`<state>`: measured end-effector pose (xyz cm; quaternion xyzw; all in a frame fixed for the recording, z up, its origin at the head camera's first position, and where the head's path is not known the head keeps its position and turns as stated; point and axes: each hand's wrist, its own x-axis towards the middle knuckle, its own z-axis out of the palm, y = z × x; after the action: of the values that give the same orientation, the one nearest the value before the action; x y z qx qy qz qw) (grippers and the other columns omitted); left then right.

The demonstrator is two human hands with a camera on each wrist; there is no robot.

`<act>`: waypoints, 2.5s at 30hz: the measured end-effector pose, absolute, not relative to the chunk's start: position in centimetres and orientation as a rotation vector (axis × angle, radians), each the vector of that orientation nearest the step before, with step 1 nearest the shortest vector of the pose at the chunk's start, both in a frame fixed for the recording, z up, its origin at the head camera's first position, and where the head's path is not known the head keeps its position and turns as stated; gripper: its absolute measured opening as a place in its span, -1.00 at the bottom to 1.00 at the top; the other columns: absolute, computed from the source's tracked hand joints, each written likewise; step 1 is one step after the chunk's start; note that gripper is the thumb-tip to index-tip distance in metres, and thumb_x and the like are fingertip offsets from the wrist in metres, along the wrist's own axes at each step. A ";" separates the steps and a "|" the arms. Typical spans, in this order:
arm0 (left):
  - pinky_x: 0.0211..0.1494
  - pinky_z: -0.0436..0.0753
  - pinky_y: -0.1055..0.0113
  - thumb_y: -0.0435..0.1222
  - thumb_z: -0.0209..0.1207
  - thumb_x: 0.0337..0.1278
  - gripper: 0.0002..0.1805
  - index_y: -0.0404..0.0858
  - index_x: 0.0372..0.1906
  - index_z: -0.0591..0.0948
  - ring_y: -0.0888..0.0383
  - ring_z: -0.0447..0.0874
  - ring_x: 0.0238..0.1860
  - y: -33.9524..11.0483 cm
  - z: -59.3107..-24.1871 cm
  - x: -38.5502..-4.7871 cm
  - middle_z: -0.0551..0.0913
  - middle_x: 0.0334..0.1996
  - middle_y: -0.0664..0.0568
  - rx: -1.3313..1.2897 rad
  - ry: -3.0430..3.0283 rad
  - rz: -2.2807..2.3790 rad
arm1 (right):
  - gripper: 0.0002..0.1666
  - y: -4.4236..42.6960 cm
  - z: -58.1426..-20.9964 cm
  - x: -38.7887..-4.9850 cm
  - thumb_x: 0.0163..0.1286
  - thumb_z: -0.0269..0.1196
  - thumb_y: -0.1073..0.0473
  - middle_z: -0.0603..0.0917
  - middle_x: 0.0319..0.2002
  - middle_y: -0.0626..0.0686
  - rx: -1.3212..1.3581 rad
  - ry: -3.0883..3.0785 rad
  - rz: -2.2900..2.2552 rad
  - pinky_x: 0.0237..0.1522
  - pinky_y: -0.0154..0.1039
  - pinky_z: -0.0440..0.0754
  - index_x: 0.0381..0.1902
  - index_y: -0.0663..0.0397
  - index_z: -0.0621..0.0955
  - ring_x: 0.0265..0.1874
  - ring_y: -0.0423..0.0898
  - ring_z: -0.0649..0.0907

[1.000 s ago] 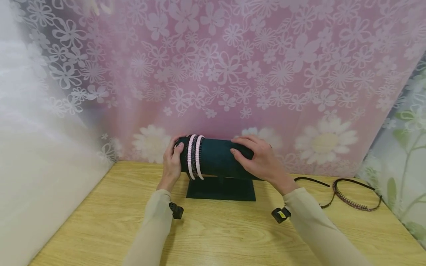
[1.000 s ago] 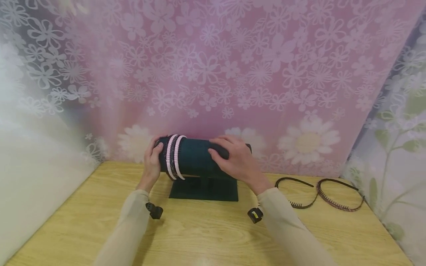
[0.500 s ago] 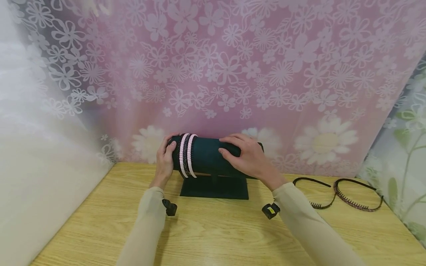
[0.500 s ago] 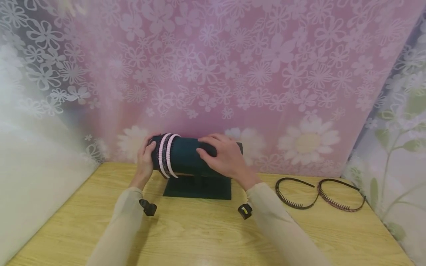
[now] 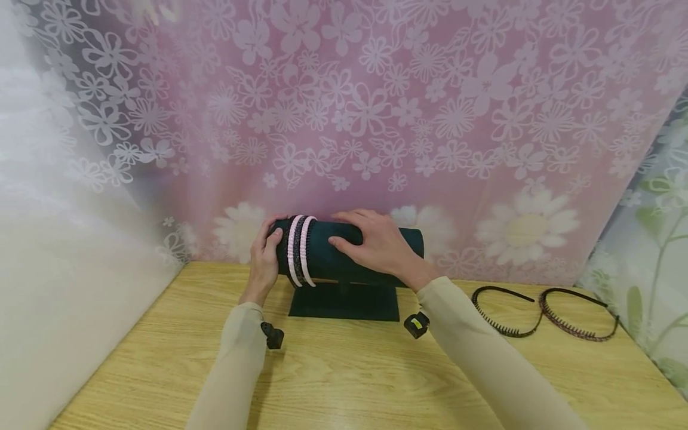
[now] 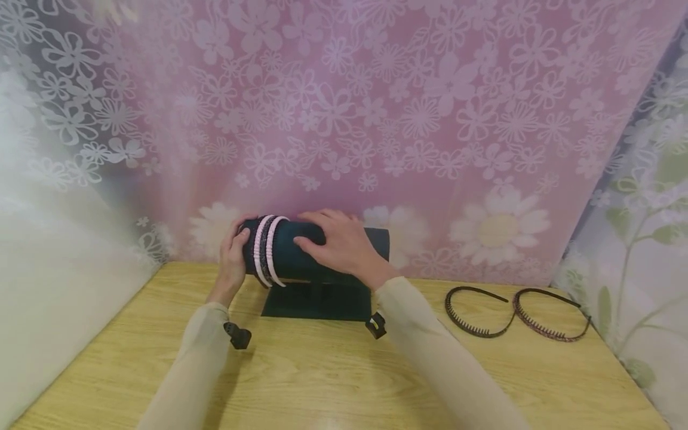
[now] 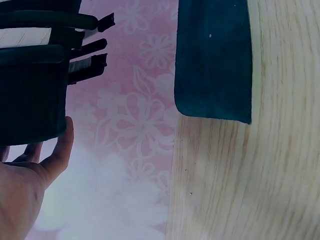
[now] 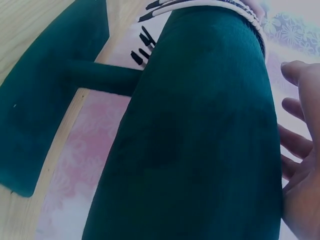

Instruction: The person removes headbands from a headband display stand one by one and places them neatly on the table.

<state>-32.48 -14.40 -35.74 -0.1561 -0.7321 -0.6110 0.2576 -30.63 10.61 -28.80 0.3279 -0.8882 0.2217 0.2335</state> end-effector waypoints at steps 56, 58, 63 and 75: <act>0.27 0.39 0.44 -0.23 -0.14 0.57 -0.54 -0.33 0.37 0.47 0.04 0.49 0.24 -14.2 -35.0 -31.3 0.52 0.33 -0.16 -0.443 -1.978 -1.696 | -0.10 6.7 -28.0 -31.4 0.18 0.26 -0.52 0.52 0.28 0.01 0.818 -2.738 0.250 0.16 0.18 0.46 0.39 -0.35 0.37 0.21 0.09 0.52; 0.29 0.38 0.43 -0.22 -0.14 0.57 -0.54 -0.32 0.37 0.47 0.04 0.48 0.25 -14.2 -35.1 -31.4 0.52 0.34 -0.16 -0.441 -1.978 -1.695 | -0.08 6.8 -28.0 -31.4 0.17 0.27 -0.53 0.52 0.31 -0.01 0.832 -2.742 0.265 0.19 0.20 0.45 0.39 -0.32 0.37 0.24 0.09 0.52; 0.34 0.35 0.37 -0.22 -0.15 0.58 -0.54 -0.29 0.38 0.47 0.01 0.46 0.29 -14.2 -35.3 -31.5 0.52 0.34 -0.15 -0.434 -1.983 -1.691 | 0.00 7.0 -27.9 -31.4 0.11 0.31 -0.58 0.54 0.33 -0.03 0.846 -2.744 0.305 0.22 0.23 0.44 0.39 -0.27 0.38 0.27 0.08 0.52; 0.45 0.33 0.16 -0.22 -0.15 0.59 -0.54 -0.31 0.39 0.46 -0.02 0.45 0.33 -14.2 -35.2 -31.3 0.51 0.35 -0.19 -0.437 -1.998 -1.674 | 0.09 7.2 -28.1 -31.3 0.13 0.30 -0.57 0.50 0.37 0.01 0.842 -2.740 0.265 0.24 0.25 0.44 0.51 -0.26 0.33 0.30 0.11 0.50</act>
<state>-31.35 -14.19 -35.22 -0.1602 -0.7326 -0.6138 0.2468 -31.30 7.16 -28.06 0.2902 -0.9435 0.0914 0.1312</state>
